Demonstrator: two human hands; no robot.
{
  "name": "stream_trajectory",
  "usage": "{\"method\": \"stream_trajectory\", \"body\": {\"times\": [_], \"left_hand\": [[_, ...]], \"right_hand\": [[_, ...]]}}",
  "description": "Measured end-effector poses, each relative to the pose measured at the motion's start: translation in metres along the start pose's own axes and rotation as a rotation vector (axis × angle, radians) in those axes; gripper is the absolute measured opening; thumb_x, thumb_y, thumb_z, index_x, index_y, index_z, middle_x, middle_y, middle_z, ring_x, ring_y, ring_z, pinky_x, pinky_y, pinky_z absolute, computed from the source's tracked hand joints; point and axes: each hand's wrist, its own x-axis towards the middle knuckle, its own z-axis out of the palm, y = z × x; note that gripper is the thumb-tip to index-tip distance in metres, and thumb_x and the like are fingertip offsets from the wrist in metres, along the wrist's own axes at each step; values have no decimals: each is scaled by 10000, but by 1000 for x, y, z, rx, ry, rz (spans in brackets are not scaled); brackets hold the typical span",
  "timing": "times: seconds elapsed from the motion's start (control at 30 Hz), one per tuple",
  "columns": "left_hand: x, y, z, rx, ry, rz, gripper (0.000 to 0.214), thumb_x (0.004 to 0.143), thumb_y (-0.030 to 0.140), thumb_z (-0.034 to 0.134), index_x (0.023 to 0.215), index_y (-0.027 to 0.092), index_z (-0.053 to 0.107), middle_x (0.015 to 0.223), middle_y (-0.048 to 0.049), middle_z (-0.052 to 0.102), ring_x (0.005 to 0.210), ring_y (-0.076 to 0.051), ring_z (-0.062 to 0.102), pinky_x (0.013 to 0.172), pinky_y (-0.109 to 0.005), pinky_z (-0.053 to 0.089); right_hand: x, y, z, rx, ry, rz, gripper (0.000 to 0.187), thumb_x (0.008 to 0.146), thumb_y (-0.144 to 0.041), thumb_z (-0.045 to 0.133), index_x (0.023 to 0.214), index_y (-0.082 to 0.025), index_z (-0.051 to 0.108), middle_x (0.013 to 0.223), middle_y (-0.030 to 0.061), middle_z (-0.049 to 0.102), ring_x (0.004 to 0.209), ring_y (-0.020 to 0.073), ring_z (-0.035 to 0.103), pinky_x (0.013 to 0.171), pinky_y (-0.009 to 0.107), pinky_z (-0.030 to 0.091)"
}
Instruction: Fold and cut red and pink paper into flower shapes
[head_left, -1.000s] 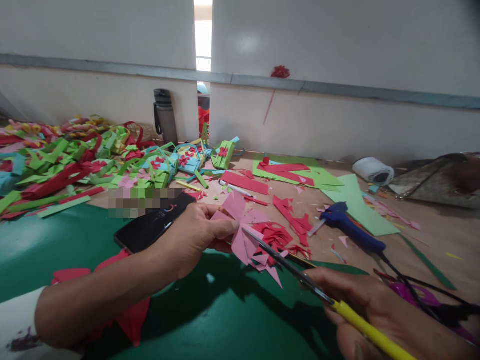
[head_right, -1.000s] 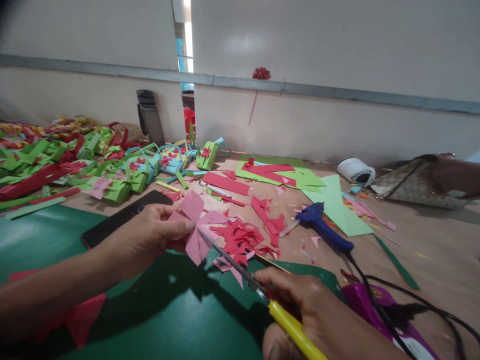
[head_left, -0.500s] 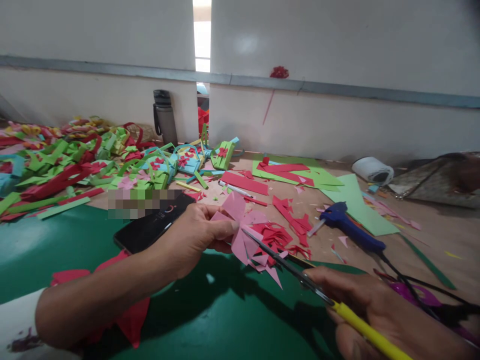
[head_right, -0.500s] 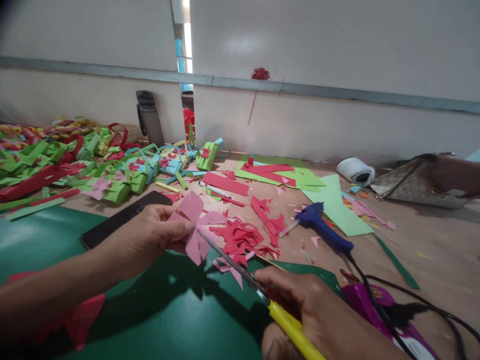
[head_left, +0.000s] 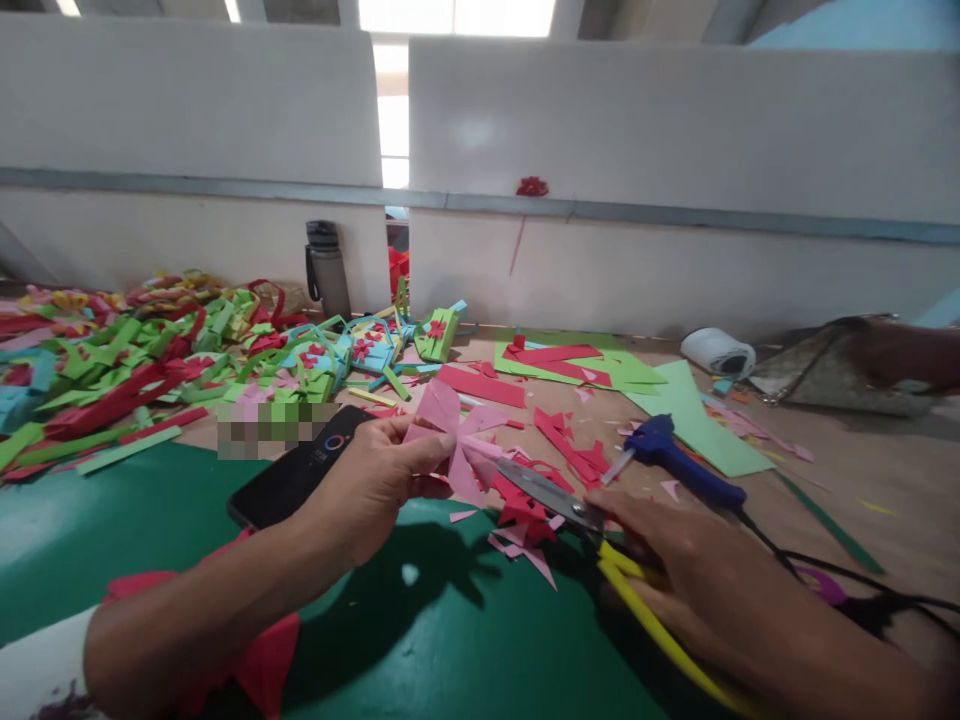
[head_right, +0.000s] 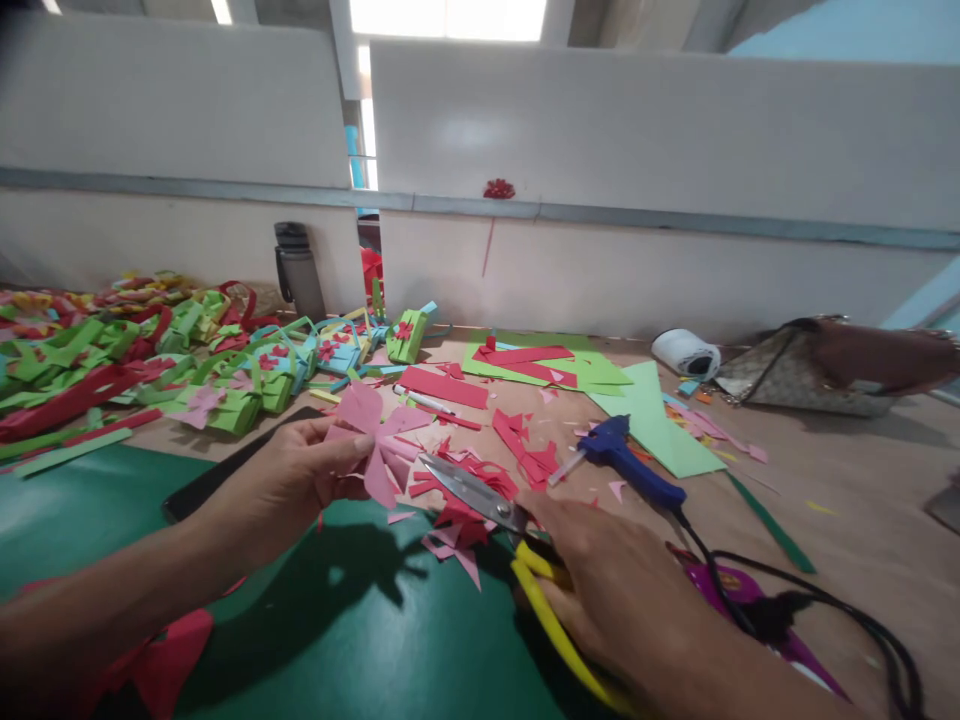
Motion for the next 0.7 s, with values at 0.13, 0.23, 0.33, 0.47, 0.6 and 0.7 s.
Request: {"method": "stream_trajectory", "body": {"times": [0.13, 0.23, 0.33, 0.47, 0.6, 0.7], "left_hand": [[-6, -4, 7, -53, -18, -49, 116, 704, 225, 706, 654, 139, 647, 625, -19, 626, 567, -130, 580, 585, -273, 504], [-12, -8, 10, -52, -24, -76, 133, 705, 231, 709, 639, 141, 637, 632, -18, 627, 580, -132, 587, 581, -271, 500], [-15, -13, 12, -44, -13, -81, 113, 693, 224, 721, 656, 147, 645, 645, -8, 625, 586, -127, 592, 562, -251, 490], [-18, -20, 15, -23, -8, -85, 115, 698, 244, 719, 692, 147, 658, 701, -21, 641, 616, -134, 604, 564, -247, 488], [-23, -23, 21, -36, -30, -68, 117, 696, 227, 731, 646, 155, 652, 614, 18, 593, 573, -111, 570, 543, -234, 484], [-27, -23, 24, -47, -45, -59, 96, 696, 216, 732, 657, 161, 664, 566, 38, 558, 545, -101, 547, 532, -226, 476]], "right_hand": [[27, -16, 0, 4, -133, 51, 473, 721, -108, 576, 1192, -146, 582, 975, 159, 702, 888, 328, 650, 720, 409, 488], [39, -26, -7, 92, -142, 33, 375, 685, -77, 611, 1041, -186, 661, 970, 129, 704, 901, 301, 646, 731, 352, 470], [40, -33, -16, 229, -105, 35, 195, 709, -116, 626, 878, -174, 702, 945, 121, 700, 893, 285, 631, 731, 332, 448], [33, -46, -24, 524, -72, 45, 177, 801, -312, 600, 902, -201, 693, 890, 31, 701, 788, 184, 624, 651, 243, 442], [24, -63, -19, 761, -115, 59, 175, 809, -292, 561, 707, -171, 636, 601, -39, 574, 521, 90, 488, 473, 193, 353], [21, -71, -16, 848, -80, 73, 183, 825, -239, 511, 685, -159, 598, 609, -42, 504, 540, 84, 427, 493, 195, 331]]}}
